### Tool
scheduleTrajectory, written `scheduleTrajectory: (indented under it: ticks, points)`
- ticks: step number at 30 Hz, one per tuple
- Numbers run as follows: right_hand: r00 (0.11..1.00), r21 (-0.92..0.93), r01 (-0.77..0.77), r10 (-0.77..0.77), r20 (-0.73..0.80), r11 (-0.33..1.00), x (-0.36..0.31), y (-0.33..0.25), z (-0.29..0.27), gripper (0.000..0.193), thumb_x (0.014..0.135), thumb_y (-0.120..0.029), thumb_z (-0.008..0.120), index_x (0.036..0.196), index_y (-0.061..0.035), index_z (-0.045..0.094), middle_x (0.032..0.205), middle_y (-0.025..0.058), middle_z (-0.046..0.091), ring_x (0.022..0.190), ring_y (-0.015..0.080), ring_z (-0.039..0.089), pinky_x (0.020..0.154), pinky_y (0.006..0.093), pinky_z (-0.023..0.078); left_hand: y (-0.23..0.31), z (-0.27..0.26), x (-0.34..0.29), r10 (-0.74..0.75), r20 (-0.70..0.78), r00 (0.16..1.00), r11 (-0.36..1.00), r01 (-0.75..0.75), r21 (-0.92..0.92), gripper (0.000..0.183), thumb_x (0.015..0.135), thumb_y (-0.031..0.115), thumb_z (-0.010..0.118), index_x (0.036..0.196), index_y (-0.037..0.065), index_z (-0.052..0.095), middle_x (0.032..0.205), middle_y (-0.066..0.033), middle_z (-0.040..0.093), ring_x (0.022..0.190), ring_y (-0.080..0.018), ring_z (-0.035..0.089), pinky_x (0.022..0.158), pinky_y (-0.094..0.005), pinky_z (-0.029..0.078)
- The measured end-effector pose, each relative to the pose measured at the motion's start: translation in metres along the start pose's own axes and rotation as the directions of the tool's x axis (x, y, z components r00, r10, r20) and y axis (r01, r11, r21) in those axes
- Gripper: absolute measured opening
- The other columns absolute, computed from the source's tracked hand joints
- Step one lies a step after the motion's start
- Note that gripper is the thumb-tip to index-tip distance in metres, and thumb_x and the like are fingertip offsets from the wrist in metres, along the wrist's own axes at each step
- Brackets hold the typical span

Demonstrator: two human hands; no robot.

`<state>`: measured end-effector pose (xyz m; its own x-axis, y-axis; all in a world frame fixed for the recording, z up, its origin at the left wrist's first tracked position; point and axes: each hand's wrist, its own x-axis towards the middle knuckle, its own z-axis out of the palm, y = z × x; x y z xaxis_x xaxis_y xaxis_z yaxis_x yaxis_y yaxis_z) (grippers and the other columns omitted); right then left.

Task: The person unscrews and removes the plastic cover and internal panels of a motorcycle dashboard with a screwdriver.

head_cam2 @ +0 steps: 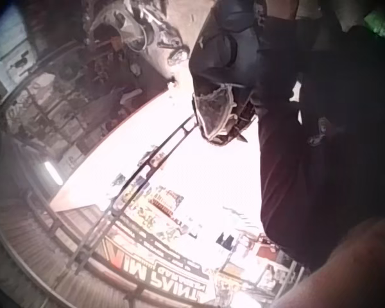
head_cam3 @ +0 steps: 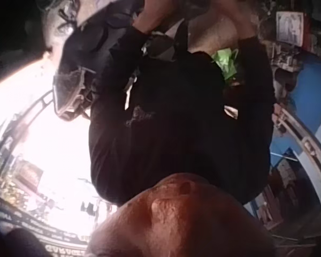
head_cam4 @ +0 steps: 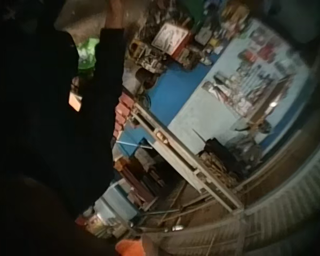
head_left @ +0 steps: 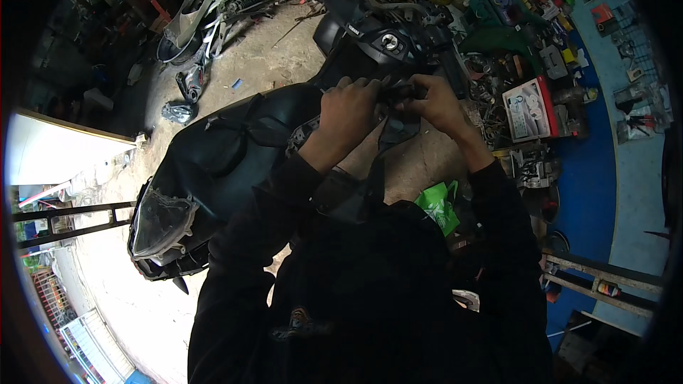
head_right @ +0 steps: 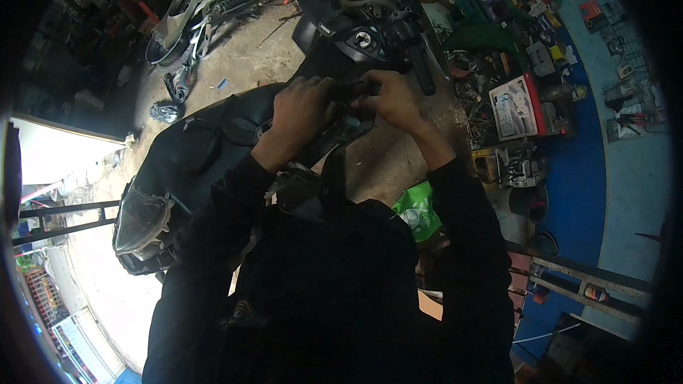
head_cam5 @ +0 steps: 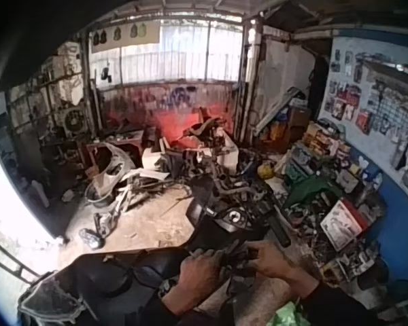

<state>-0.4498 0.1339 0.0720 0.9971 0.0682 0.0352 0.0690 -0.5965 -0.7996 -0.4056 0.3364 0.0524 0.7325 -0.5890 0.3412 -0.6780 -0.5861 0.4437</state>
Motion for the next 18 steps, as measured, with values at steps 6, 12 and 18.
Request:
scheduleTrajectory:
  ticks: [6, 12, 18]
  points:
    - [0.908, 0.123, -0.416, 0.404, 0.111, 0.901, -0.004, -0.035, 0.005, 0.027, 0.072, -0.010, 0.074, 0.095, 0.0006, 0.068, 0.076, 0.0030, 0.063, 0.064, 0.0087, 0.057, 0.055, 0.0237, 0.041, -0.008, -0.019, 0.001, 0.011, 0.104, 0.994, 1.000, -0.013, 0.019, 0.026, 0.078, 0.023, 0.064, 0.100, 0.010, 0.063, 0.090, -0.0096, 0.065, 0.085, -0.0300, 0.063, 0.069, -0.0416, 0.052]
    - [0.927, 0.135, -0.374, 0.365, 0.088, 0.918, -0.007, -0.007, 0.000, 0.029, 0.071, -0.010, 0.074, 0.096, 0.0023, 0.068, 0.063, 0.0011, 0.060, 0.051, 0.0063, 0.047, 0.048, 0.0239, 0.035, -0.058, -0.047, 0.032, 0.114, 0.467, 0.877, 0.778, 0.214, -0.591, 0.037, 0.088, 0.025, 0.061, 0.120, 0.006, 0.062, 0.101, -0.0125, 0.068, 0.093, -0.0213, 0.065, 0.080, -0.0339, 0.051]
    - [0.926, 0.134, -0.378, 0.370, 0.081, 0.916, -0.004, -0.016, 0.001, 0.028, 0.073, -0.011, 0.073, 0.097, 0.0015, 0.068, 0.061, -0.0002, 0.058, 0.047, 0.0049, 0.045, 0.041, 0.0226, 0.031, -0.099, -0.038, 0.021, 0.133, 0.661, 0.738, 0.744, 0.366, -0.559, 0.041, 0.093, 0.033, 0.059, 0.118, 0.002, 0.062, 0.099, -0.0086, 0.066, 0.088, -0.0169, 0.062, 0.080, -0.0305, 0.049]
